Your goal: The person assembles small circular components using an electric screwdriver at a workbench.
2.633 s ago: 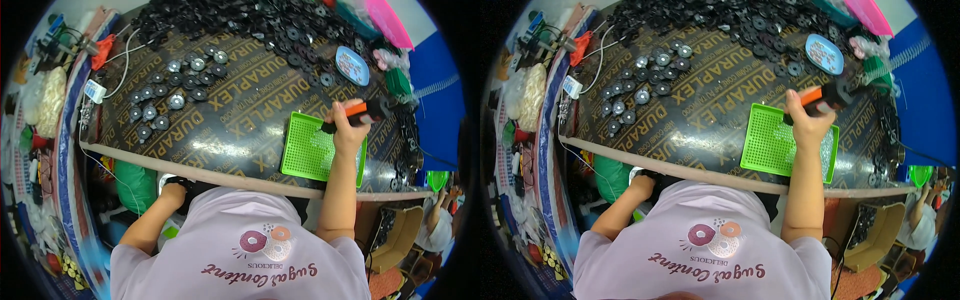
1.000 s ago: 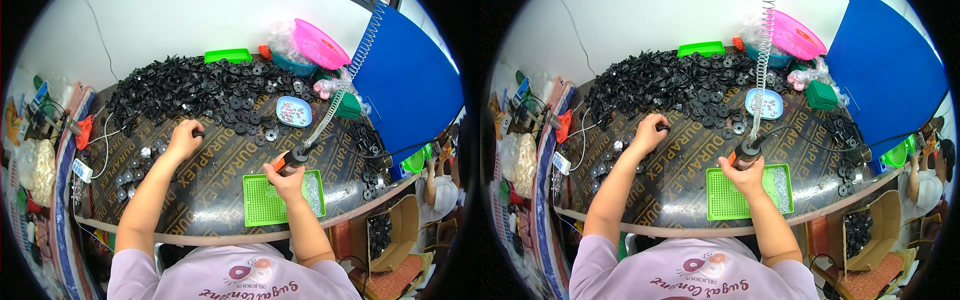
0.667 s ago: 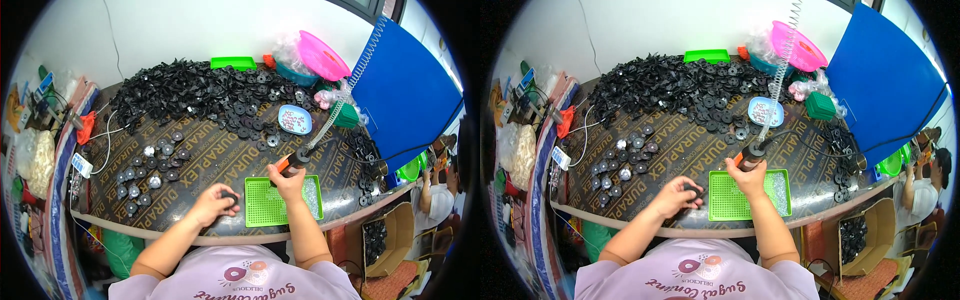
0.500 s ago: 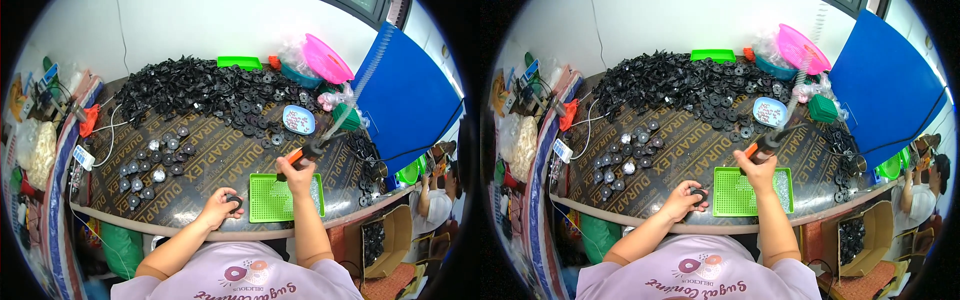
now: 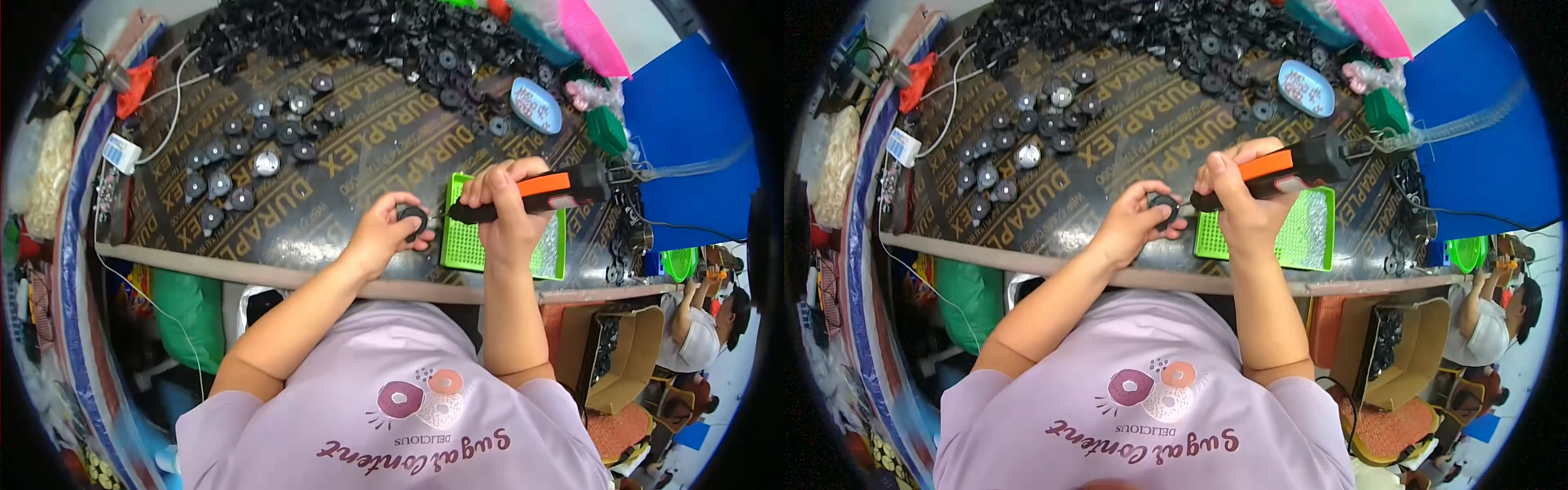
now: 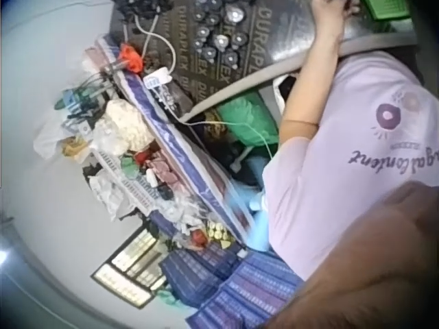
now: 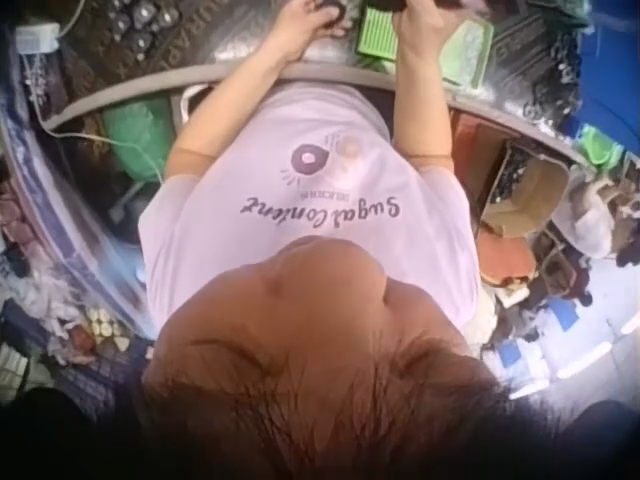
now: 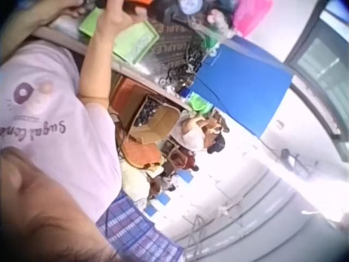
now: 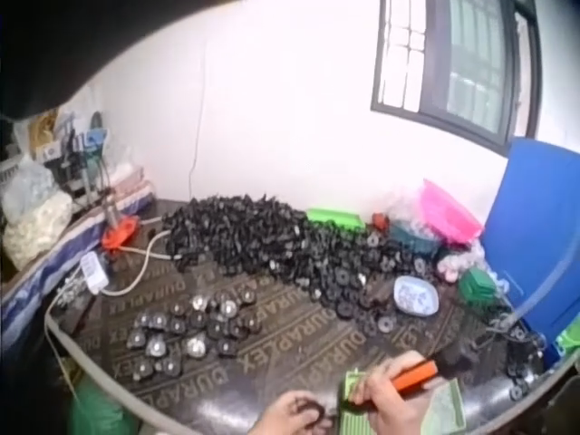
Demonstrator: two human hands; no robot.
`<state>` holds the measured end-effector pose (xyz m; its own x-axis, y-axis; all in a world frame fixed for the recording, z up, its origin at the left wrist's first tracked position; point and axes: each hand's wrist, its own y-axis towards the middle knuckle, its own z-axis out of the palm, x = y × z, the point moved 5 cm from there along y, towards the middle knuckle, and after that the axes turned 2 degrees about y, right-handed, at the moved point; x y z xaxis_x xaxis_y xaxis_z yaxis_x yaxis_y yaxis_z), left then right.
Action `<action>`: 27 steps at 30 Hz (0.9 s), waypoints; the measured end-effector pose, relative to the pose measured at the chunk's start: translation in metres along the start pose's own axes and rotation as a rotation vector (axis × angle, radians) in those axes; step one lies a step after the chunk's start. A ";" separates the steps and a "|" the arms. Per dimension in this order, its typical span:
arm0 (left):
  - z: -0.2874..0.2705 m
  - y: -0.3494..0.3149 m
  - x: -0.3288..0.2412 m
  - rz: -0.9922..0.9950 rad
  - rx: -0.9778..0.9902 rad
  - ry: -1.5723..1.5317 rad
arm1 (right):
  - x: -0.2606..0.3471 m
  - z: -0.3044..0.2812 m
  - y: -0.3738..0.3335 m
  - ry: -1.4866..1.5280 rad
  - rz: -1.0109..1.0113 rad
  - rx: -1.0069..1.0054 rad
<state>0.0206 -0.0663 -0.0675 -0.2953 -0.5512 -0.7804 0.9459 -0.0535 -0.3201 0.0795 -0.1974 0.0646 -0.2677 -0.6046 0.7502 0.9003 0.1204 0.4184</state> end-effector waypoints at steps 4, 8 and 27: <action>-0.001 -0.002 0.000 -0.010 0.010 -0.024 | -0.011 0.009 -0.007 -0.048 0.021 -0.012; -0.001 -0.005 0.003 -0.025 0.032 -0.063 | -0.018 0.009 -0.012 -0.130 0.013 0.008; -0.004 -0.003 0.003 -0.070 0.026 -0.051 | -0.030 0.008 -0.018 -0.260 -0.010 0.128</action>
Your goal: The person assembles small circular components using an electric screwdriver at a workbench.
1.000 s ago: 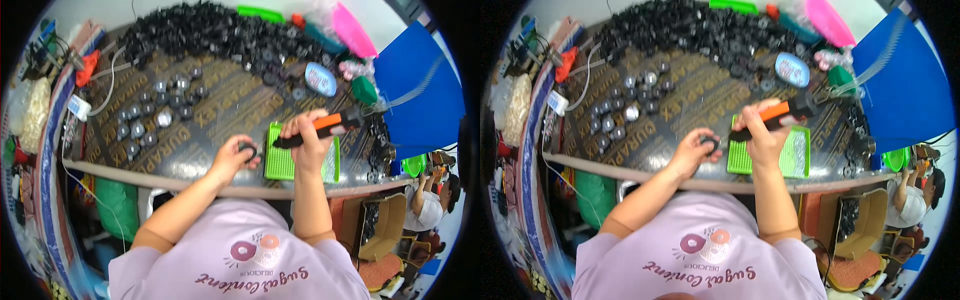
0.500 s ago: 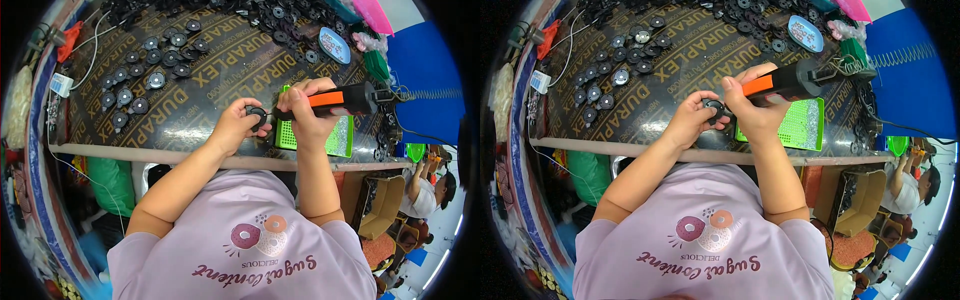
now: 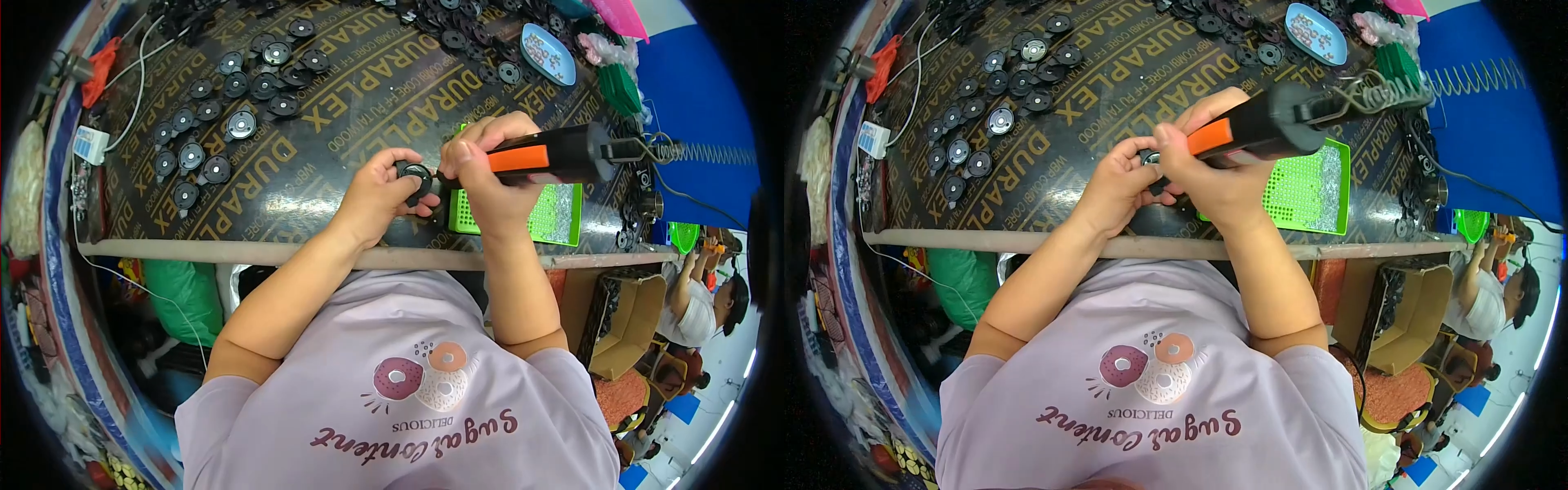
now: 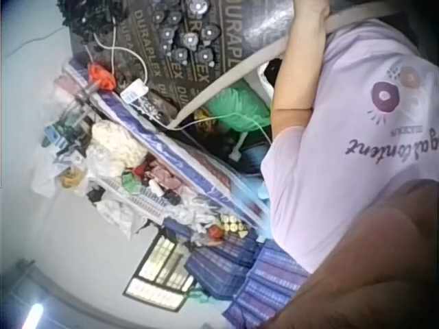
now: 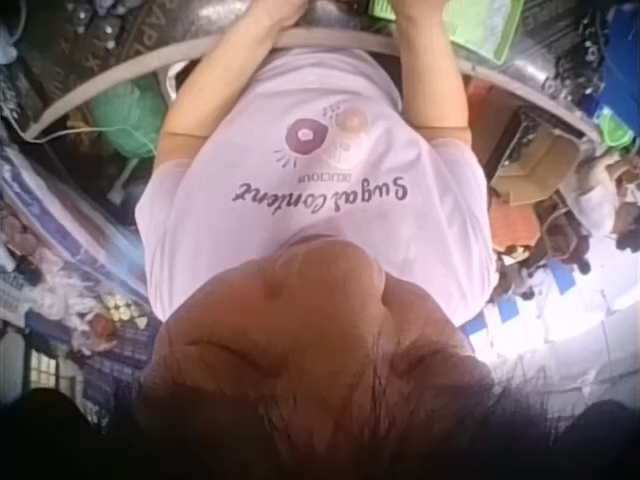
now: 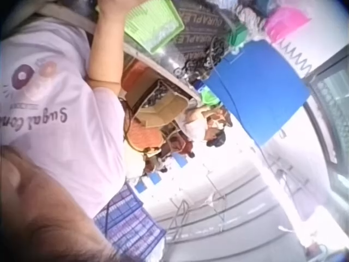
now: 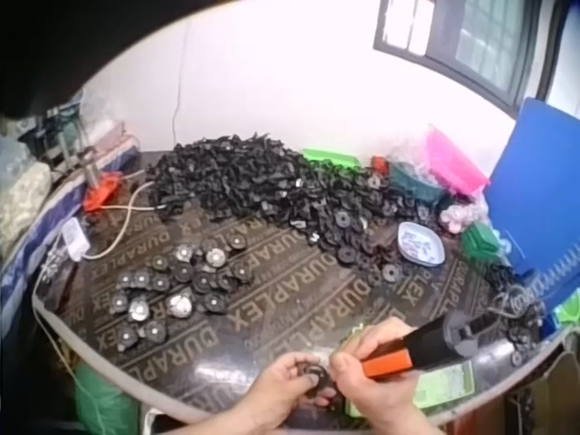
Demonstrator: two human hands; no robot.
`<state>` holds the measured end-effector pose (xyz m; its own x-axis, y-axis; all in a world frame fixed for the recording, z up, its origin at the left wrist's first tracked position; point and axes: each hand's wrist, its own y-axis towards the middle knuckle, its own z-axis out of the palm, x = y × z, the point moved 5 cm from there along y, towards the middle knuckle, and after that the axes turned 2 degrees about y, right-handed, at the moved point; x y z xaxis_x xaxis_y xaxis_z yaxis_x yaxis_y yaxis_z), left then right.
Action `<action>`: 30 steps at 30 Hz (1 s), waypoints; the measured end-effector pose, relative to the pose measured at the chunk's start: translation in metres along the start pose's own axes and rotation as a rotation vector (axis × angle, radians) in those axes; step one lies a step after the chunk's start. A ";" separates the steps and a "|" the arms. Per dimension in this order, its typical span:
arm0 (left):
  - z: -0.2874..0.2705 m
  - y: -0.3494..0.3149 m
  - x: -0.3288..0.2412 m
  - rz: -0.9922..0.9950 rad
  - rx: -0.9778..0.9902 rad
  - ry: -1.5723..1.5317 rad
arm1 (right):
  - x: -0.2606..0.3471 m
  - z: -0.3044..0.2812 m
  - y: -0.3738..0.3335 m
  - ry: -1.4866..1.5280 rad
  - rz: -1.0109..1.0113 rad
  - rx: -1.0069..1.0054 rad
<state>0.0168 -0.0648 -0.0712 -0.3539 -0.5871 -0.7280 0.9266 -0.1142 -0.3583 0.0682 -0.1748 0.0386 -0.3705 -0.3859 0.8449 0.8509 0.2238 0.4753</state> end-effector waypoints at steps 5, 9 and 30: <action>-0.001 0.000 0.001 -0.014 -0.014 -0.008 | -0.003 0.002 -0.003 0.017 -0.040 0.119; 0.001 0.000 0.000 -0.021 -0.006 0.012 | -0.005 -0.006 -0.004 0.057 0.044 -0.023; 0.016 -0.006 -0.004 -0.028 -0.051 0.307 | 0.026 -0.094 0.017 -0.342 -0.003 -0.359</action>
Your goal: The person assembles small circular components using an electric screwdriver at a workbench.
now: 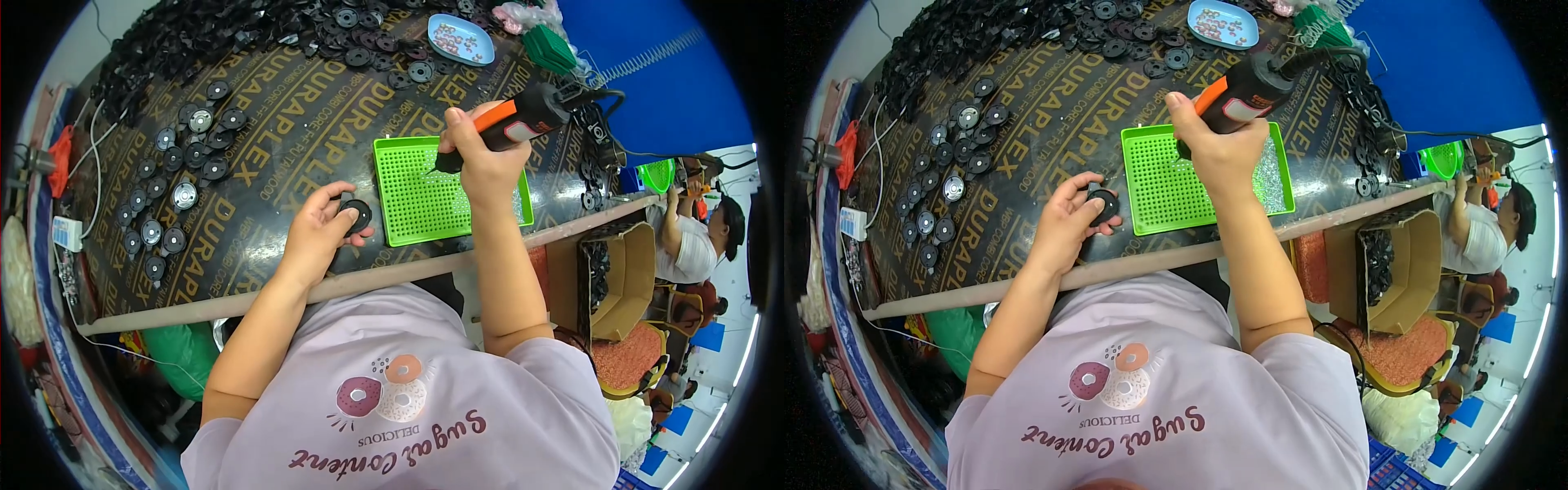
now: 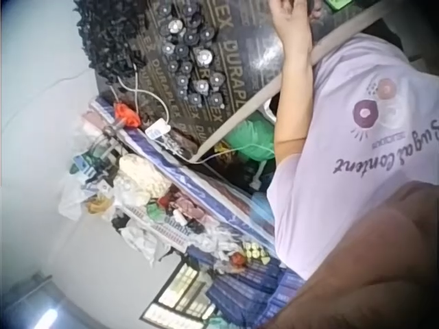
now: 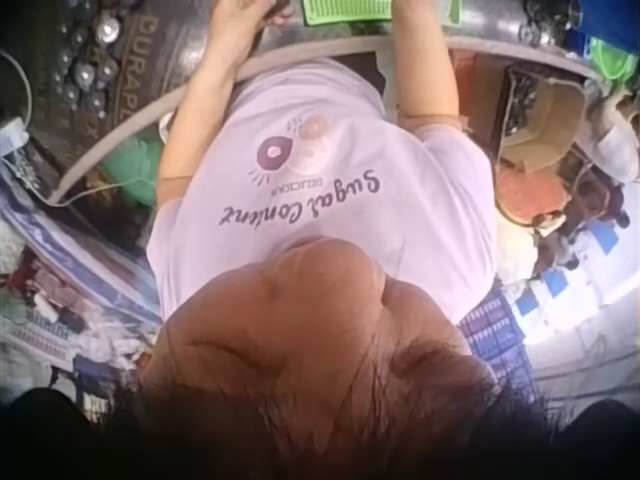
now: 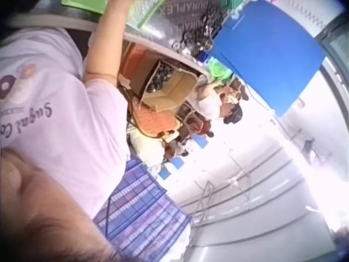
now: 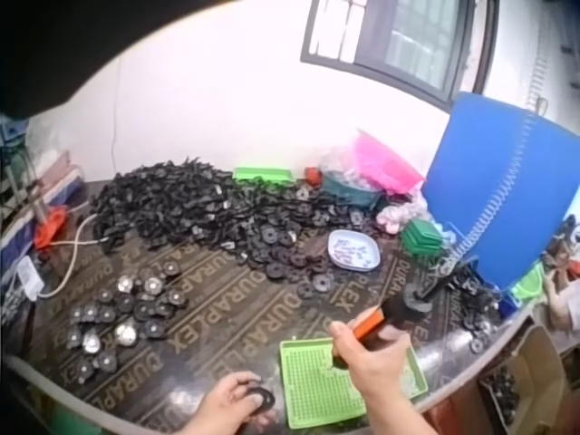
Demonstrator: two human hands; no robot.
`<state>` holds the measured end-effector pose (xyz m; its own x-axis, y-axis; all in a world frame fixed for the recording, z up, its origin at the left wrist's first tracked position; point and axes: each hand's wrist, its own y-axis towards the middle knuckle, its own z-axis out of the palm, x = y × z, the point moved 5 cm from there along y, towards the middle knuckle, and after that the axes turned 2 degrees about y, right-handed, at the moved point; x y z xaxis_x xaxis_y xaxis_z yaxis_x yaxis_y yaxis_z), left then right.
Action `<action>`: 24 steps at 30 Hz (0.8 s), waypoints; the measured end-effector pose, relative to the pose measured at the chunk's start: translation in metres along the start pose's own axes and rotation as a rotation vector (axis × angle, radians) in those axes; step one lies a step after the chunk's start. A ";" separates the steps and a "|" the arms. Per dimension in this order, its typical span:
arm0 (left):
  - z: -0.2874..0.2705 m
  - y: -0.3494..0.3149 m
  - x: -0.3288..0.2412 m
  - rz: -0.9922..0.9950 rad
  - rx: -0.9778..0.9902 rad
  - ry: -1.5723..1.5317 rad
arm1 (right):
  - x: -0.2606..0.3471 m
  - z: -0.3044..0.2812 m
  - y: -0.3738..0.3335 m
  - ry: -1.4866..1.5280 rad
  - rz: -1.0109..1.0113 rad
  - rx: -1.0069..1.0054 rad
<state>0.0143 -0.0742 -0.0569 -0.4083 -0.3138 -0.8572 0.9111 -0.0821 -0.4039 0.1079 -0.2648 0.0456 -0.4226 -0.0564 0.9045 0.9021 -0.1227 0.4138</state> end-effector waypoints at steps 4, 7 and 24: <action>-0.001 0.000 0.001 -0.014 0.019 -0.003 | -0.009 0.003 0.001 -0.006 -0.028 0.033; -0.001 -0.002 0.001 -0.022 0.012 -0.001 | -0.014 0.003 0.001 0.023 -0.008 0.034; -0.004 -0.001 0.004 -0.034 0.037 -0.038 | -0.004 0.004 -0.003 0.116 0.067 -0.007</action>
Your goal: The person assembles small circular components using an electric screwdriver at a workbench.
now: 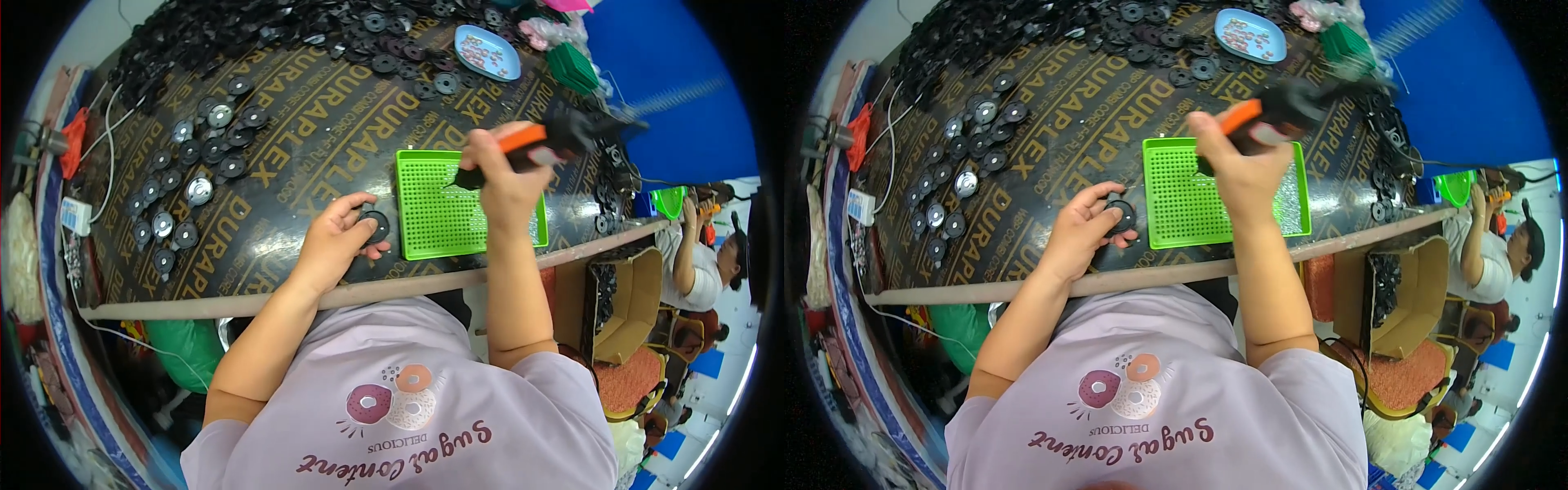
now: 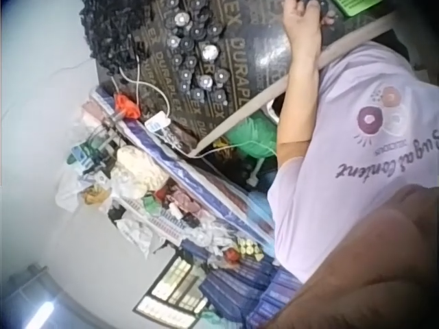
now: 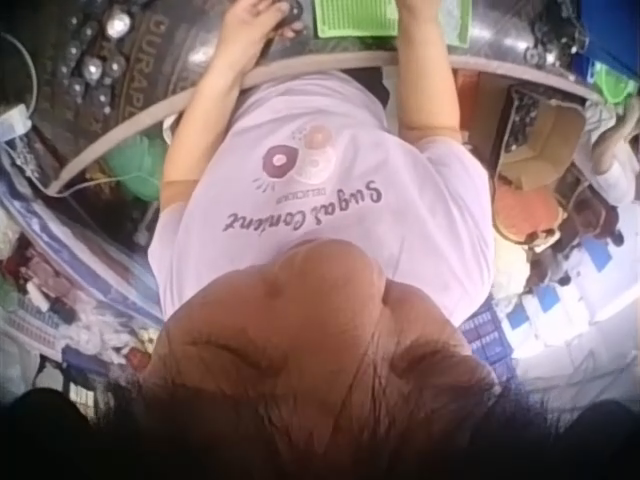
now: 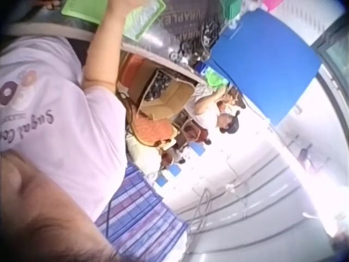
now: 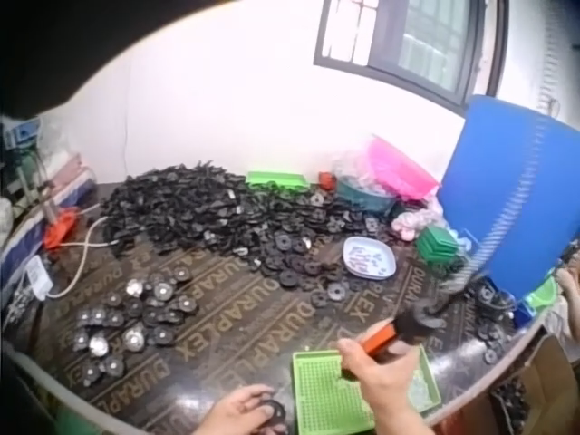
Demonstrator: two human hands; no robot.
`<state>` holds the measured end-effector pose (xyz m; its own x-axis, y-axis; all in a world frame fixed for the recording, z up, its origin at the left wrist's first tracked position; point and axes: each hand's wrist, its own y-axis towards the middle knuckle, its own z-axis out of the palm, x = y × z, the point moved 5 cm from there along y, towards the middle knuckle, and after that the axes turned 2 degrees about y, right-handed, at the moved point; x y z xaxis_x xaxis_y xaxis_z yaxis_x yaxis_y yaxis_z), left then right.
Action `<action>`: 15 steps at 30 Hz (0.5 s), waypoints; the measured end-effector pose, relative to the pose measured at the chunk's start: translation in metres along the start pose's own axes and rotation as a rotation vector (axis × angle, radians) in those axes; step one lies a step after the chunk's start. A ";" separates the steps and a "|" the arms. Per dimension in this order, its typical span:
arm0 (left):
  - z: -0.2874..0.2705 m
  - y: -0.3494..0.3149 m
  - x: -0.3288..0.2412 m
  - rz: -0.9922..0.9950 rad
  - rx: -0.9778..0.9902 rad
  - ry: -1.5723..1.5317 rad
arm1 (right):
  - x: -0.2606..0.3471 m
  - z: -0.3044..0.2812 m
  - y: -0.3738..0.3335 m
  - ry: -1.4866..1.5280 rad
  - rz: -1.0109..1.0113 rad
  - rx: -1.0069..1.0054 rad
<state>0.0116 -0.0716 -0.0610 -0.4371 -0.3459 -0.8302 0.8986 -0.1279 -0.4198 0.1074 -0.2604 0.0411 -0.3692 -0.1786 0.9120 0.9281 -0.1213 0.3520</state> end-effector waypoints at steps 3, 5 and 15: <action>0.002 0.002 0.001 -0.009 -0.002 0.013 | 0.016 0.006 -0.001 0.268 -0.050 0.039; 0.004 0.002 -0.001 -0.005 0.014 0.019 | 0.023 0.017 -0.006 0.405 0.010 0.145; -0.001 0.006 0.002 0.010 0.006 -0.020 | 0.000 0.072 -0.042 0.248 -0.074 0.409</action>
<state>0.0157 -0.0719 -0.0652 -0.4274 -0.3655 -0.8269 0.9031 -0.1301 -0.4092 0.0718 -0.1846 0.0410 -0.3890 -0.4174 0.8212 0.8232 0.2426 0.5133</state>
